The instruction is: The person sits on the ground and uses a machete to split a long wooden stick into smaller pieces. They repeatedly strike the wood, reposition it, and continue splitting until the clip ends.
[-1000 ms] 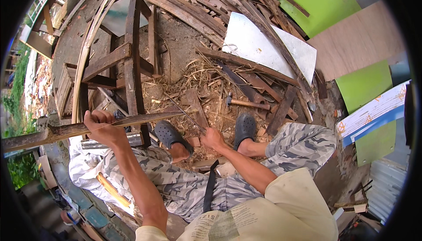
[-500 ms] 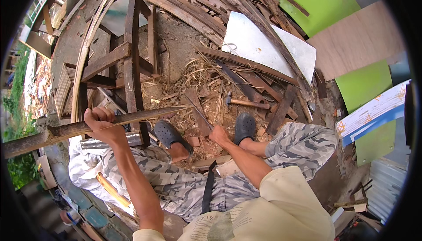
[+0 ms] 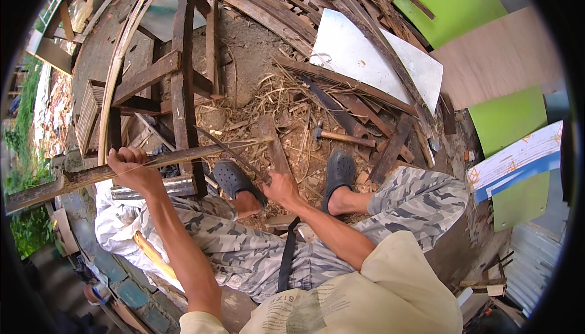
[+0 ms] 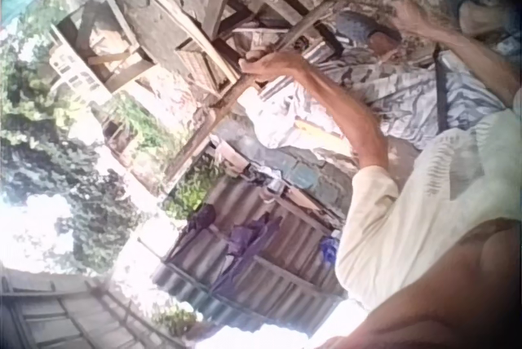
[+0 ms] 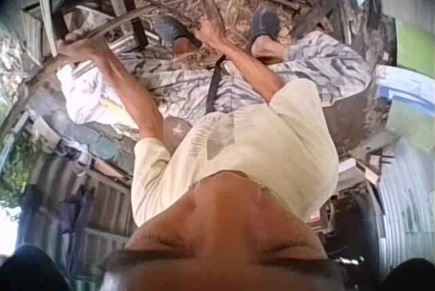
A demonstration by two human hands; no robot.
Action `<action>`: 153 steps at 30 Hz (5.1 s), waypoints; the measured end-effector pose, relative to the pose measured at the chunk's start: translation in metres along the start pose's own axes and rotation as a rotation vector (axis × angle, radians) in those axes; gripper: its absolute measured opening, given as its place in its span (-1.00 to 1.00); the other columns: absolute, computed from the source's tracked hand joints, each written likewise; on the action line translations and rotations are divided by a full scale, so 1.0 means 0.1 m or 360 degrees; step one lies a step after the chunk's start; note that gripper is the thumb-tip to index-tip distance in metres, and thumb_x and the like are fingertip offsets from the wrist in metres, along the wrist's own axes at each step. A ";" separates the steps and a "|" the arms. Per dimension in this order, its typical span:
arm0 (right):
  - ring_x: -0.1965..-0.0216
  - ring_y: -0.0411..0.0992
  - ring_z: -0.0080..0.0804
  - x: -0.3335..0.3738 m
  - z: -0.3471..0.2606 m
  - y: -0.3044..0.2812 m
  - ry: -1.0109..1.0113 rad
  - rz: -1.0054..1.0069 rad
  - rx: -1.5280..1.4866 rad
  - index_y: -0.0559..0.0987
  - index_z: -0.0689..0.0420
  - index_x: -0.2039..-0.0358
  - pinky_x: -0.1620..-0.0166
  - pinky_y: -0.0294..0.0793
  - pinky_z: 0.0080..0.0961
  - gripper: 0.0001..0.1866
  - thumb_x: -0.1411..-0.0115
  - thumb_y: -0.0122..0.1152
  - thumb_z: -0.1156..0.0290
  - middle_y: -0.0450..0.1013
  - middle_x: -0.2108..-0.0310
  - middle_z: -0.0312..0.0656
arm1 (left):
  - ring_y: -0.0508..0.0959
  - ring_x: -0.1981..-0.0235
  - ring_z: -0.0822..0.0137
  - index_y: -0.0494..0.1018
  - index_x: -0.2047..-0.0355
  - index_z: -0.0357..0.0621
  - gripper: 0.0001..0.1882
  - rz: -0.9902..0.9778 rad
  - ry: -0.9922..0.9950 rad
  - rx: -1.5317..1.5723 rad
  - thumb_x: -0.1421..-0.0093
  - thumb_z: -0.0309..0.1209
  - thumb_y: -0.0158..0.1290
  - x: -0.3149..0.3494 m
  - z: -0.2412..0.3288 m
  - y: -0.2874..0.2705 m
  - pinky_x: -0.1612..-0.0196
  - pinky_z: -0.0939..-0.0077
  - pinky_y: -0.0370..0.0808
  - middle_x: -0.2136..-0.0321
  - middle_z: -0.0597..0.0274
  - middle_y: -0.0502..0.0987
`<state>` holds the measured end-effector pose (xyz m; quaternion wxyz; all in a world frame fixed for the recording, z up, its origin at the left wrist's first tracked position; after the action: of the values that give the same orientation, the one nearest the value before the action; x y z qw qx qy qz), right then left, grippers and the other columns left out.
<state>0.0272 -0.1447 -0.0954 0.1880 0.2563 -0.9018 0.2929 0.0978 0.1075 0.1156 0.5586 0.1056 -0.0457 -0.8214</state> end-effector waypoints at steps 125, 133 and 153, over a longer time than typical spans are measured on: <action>0.50 0.54 0.07 -0.58 1.24 0.10 0.0525 -0.0096 0.0149 0.55 0.30 0.21 0.37 0.50 -0.09 -0.66 -0.02 0.14 0.37 0.49 0.58 0.20 | -0.04 0.72 0.52 -0.04 0.65 0.00 -0.59 -0.0430 -0.0001 0.0189 -0.35 -0.27 -0.28 0.25 -0.02 0.40 0.62 0.56 -0.03 0.74 0.40 -0.06; 0.41 0.52 0.15 -0.40 1.34 0.21 0.0466 0.0008 0.0122 0.56 0.27 0.25 0.36 0.48 -0.07 -0.69 -0.02 0.20 0.34 0.48 0.55 0.21 | -0.04 0.72 0.53 -0.06 0.65 0.01 -0.59 -0.0450 0.0012 0.0106 -0.34 -0.24 -0.27 0.29 0.00 0.37 0.64 0.58 -0.05 0.75 0.40 -0.08; 0.39 0.52 0.13 -0.35 0.93 0.09 0.0142 0.0150 -0.0066 0.58 0.23 0.34 0.28 0.50 -0.15 -0.75 -0.01 0.18 0.33 0.50 0.49 0.19 | -0.09 0.74 0.51 -0.13 0.73 0.06 -0.52 -0.0539 -0.0006 0.0196 -0.28 -0.22 -0.23 0.32 0.02 0.25 0.66 0.55 -0.09 0.77 0.41 -0.11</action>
<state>0.0319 -0.1842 -0.1870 0.2193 0.1962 -0.9095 0.2937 0.1091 0.0688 0.1188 0.4047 0.1442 -0.0786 -0.8996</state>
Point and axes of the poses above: each hand's wrist, its own x-axis away from the middle knuckle, its own y-axis out of the palm, z = x × y, the point moved 1 cm from there along -x, towards the middle knuckle
